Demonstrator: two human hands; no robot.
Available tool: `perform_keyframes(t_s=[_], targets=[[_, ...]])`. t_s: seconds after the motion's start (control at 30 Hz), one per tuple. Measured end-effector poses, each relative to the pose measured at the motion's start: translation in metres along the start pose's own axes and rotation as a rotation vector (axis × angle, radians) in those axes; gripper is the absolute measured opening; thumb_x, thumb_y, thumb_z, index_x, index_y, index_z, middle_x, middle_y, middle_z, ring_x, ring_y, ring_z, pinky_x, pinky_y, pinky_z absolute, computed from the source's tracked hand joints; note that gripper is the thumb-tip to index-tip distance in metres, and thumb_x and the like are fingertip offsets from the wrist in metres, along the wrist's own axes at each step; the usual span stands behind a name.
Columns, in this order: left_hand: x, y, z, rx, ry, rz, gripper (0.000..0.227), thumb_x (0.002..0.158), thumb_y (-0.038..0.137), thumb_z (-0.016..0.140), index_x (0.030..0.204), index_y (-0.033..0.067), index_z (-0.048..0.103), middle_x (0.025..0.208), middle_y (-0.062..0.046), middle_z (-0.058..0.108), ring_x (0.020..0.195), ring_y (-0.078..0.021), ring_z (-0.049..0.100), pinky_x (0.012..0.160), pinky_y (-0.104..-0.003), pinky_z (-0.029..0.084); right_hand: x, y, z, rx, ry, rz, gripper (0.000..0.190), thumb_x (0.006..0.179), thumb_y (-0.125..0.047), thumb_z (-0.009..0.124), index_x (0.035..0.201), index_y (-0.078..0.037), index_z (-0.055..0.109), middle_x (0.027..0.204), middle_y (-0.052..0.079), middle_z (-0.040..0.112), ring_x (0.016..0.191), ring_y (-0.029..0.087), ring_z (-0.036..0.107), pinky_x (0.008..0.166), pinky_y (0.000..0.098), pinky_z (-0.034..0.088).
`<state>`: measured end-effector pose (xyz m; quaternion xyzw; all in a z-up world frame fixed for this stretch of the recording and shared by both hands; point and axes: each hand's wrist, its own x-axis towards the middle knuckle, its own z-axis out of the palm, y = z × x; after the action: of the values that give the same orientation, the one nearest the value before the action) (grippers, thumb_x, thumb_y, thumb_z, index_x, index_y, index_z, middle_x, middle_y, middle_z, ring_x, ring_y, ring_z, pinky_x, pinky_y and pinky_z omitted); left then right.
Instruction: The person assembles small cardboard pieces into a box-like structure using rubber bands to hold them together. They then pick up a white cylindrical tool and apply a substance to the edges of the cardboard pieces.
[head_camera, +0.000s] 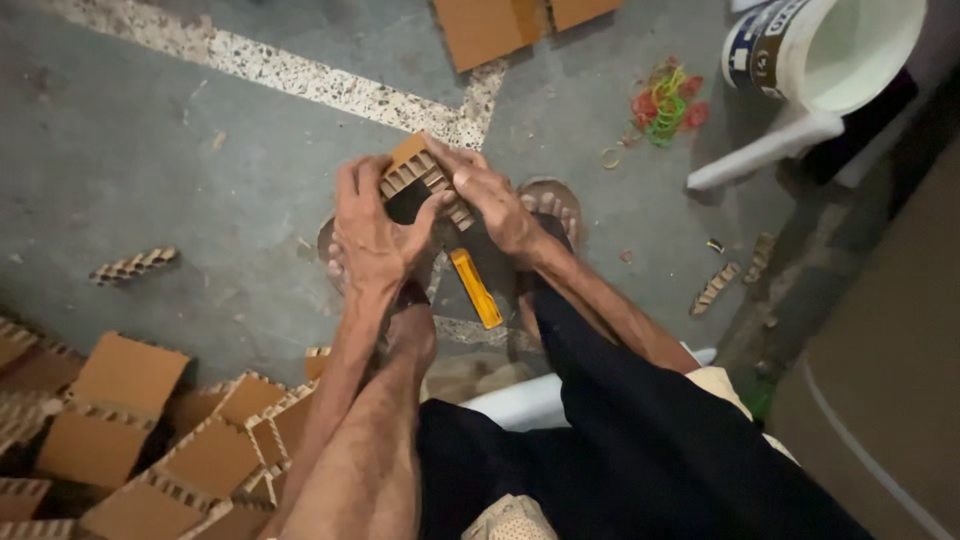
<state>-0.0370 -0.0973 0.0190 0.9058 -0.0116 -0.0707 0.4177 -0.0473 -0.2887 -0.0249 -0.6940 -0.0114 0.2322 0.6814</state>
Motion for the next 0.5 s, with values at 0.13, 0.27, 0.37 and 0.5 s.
perform_keyframes(t_s=[0.13, 0.27, 0.37, 0.5], targets=[[0.0, 0.0, 0.001, -0.017, -0.017, 0.014, 0.062, 0.085, 0.032, 0.09, 0.128, -0.001, 0.059, 0.127, -0.021, 0.057, 0.114, -0.0384, 0.063, 0.097, -0.043, 0.055, -0.026, -0.029, -0.011, 0.104, -0.031, -0.113, 0.052, 0.108, -0.025, 0.037, 0.148, -0.001, 0.057, 0.153, 0.015, 0.057, 0.149, 0.027, 0.041, 0.131, 0.035, 0.029], [0.0, 0.003, 0.0, -0.001, -0.025, -0.001, 0.061, 0.088, 0.035, 0.091, 0.127, -0.0002, 0.061, 0.127, -0.019, 0.059, 0.115, -0.0366, 0.064, 0.096, -0.043, 0.056, -0.051, -0.026, -0.038, 0.238, 0.144, -0.093, 0.042, 0.105, -0.022, 0.049, 0.138, -0.001, 0.065, 0.147, 0.016, 0.062, 0.136, 0.024, 0.058, 0.117, 0.0346, 0.047], [0.0, 0.008, -0.001, 0.048, -0.066, -0.05, 0.06, 0.087, 0.034, 0.092, 0.128, 0.0001, 0.063, 0.126, -0.02, 0.059, 0.114, -0.0373, 0.064, 0.096, -0.044, 0.055, -0.065, 0.001, -0.066, -0.433, 0.69, 0.118, 0.028, 0.101, -0.014, 0.066, 0.125, -0.005, 0.073, 0.122, 0.014, 0.076, 0.107, 0.024, 0.077, 0.093, 0.0341, 0.06], [0.003, 0.013, -0.004, 0.027, -0.066, -0.004, 0.062, 0.09, 0.036, 0.091, 0.129, -0.0014, 0.062, 0.131, -0.021, 0.057, 0.118, -0.0373, 0.064, 0.1, -0.043, 0.055, -0.088, 0.037, -0.1, -0.719, 0.808, 0.103, 0.017, 0.089, -0.008, 0.077, 0.104, -0.002, 0.074, 0.102, 0.016, 0.073, 0.082, 0.029, 0.074, 0.072, 0.0369, 0.059]])
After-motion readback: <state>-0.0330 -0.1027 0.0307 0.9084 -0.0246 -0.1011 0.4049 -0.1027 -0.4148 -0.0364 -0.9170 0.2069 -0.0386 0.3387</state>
